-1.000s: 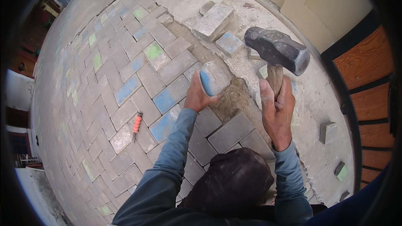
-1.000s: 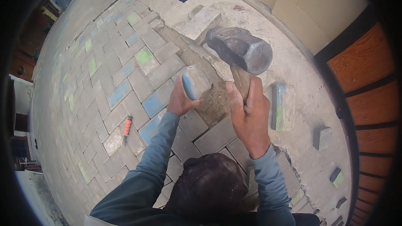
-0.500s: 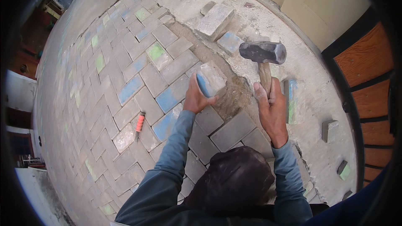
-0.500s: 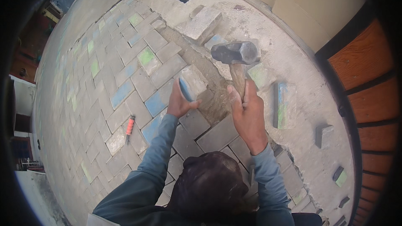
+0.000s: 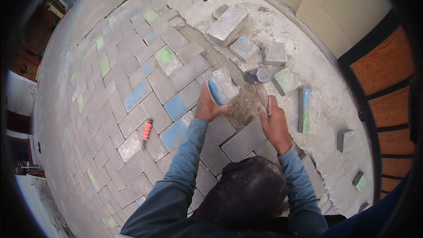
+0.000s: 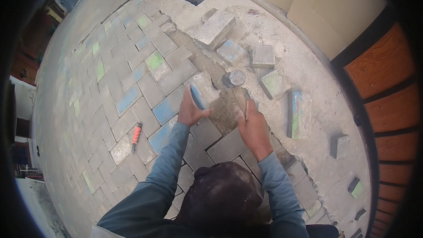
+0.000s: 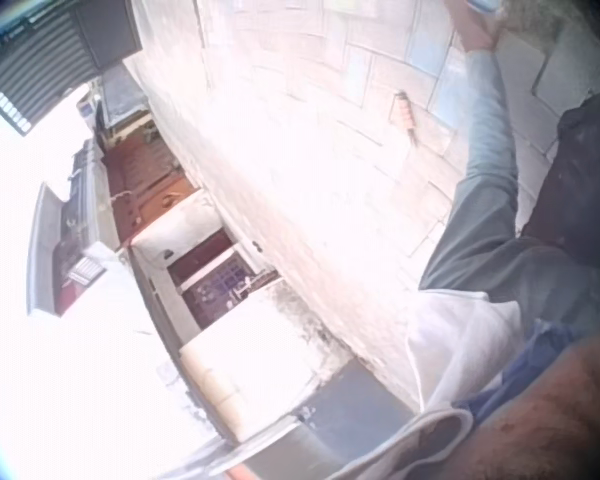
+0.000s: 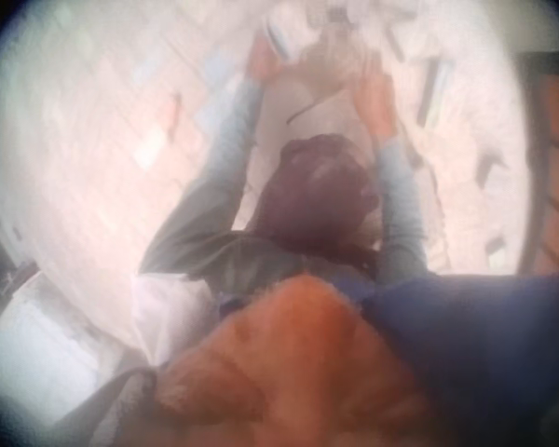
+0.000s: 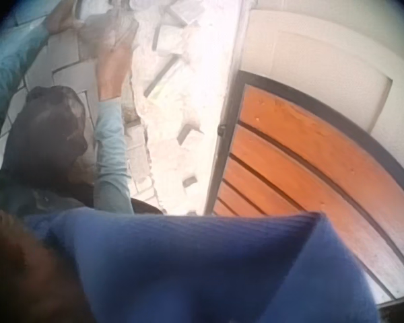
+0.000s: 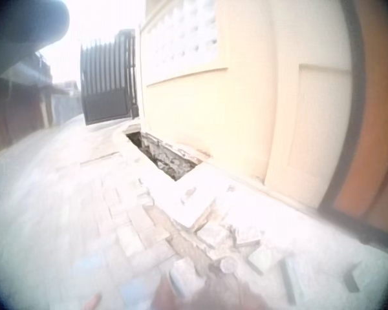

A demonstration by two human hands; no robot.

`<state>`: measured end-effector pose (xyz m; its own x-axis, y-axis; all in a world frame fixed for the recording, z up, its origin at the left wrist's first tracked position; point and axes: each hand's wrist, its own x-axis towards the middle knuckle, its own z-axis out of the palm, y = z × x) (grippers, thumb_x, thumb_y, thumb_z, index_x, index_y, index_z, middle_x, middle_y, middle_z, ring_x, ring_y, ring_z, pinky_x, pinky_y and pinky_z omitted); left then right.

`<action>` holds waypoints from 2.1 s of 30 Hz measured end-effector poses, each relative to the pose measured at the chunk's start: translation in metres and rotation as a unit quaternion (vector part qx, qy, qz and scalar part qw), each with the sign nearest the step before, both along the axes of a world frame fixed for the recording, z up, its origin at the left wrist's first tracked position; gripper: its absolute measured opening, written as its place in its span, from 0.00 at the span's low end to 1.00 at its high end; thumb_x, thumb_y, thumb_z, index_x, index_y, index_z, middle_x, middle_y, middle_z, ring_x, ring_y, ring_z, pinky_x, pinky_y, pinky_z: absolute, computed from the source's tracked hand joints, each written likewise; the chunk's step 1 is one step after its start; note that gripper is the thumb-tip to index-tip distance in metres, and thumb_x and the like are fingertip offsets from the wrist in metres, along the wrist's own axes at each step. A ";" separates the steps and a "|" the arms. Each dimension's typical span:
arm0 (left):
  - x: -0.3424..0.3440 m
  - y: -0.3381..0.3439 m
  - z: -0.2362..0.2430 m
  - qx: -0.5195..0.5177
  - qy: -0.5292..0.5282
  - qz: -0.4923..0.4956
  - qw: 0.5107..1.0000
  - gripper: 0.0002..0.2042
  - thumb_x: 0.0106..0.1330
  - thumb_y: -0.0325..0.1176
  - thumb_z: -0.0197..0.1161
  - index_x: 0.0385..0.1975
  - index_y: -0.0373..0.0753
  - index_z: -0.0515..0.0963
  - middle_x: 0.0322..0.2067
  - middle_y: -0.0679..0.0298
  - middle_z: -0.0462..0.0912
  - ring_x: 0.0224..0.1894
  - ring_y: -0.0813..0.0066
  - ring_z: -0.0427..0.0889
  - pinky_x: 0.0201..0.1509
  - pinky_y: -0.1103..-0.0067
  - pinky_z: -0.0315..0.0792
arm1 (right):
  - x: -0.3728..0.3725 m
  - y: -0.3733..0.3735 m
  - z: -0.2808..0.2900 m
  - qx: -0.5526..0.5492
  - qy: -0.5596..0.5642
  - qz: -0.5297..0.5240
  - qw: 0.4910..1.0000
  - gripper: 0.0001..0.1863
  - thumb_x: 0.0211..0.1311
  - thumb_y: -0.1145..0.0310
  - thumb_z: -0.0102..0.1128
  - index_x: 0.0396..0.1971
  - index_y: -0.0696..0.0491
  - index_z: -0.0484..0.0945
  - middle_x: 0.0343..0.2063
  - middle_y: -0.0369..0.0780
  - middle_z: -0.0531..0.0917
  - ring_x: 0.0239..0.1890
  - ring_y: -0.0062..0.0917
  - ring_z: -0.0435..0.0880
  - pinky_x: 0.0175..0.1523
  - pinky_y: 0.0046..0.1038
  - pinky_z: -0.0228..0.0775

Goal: The person is laying rectangular tiles on a floor in a herringbone pattern. They use a hammer and chisel to break tiles to fit specific spaces and adjust the placement of the tiles.

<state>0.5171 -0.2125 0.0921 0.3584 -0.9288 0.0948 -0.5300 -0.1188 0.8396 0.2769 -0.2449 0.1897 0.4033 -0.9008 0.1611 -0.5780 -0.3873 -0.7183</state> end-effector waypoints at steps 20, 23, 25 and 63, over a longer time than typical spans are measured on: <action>0.013 0.012 -0.011 -0.022 -0.012 0.005 1.000 0.62 0.40 0.45 0.85 0.72 0.25 0.50 0.67 0.41 0.64 0.71 0.48 0.65 0.76 0.67 0.59 | 0.003 -0.002 0.074 -0.049 -0.177 -0.048 0.982 0.11 0.77 0.64 0.57 0.43 0.58 0.72 0.24 0.42 0.79 0.21 0.23 0.77 0.28 0.31 0.67; 0.015 0.015 -0.015 -0.015 -0.024 0.013 1.000 0.63 0.40 0.45 0.85 0.72 0.25 0.49 0.67 0.41 0.64 0.71 0.48 0.65 0.76 0.67 0.59 | 0.025 -0.024 0.106 -0.139 -0.360 -0.027 0.922 0.10 0.78 0.63 0.56 0.44 0.55 0.69 0.19 0.31 0.68 0.16 0.12 0.64 0.18 0.21 0.57; 0.017 0.019 -0.016 -0.012 -0.037 0.020 0.999 0.63 0.39 0.45 0.86 0.72 0.25 0.49 0.67 0.41 0.64 0.71 0.48 0.65 0.76 0.67 0.59 | 0.052 -0.031 0.116 -0.186 -0.485 0.004 0.855 0.11 0.78 0.64 0.56 0.43 0.55 0.68 0.19 0.31 0.68 0.16 0.10 0.63 0.16 0.19 0.55; 0.009 0.010 -0.015 -0.034 -0.008 0.005 0.999 0.64 0.38 0.45 0.86 0.73 0.26 0.48 0.68 0.37 0.62 0.71 0.44 0.65 0.75 0.65 0.62 | 0.050 -0.040 -0.004 -0.106 0.093 0.106 0.984 0.19 0.68 0.68 0.62 0.51 0.63 0.70 0.29 0.55 0.84 0.32 0.51 0.86 0.34 0.44 0.75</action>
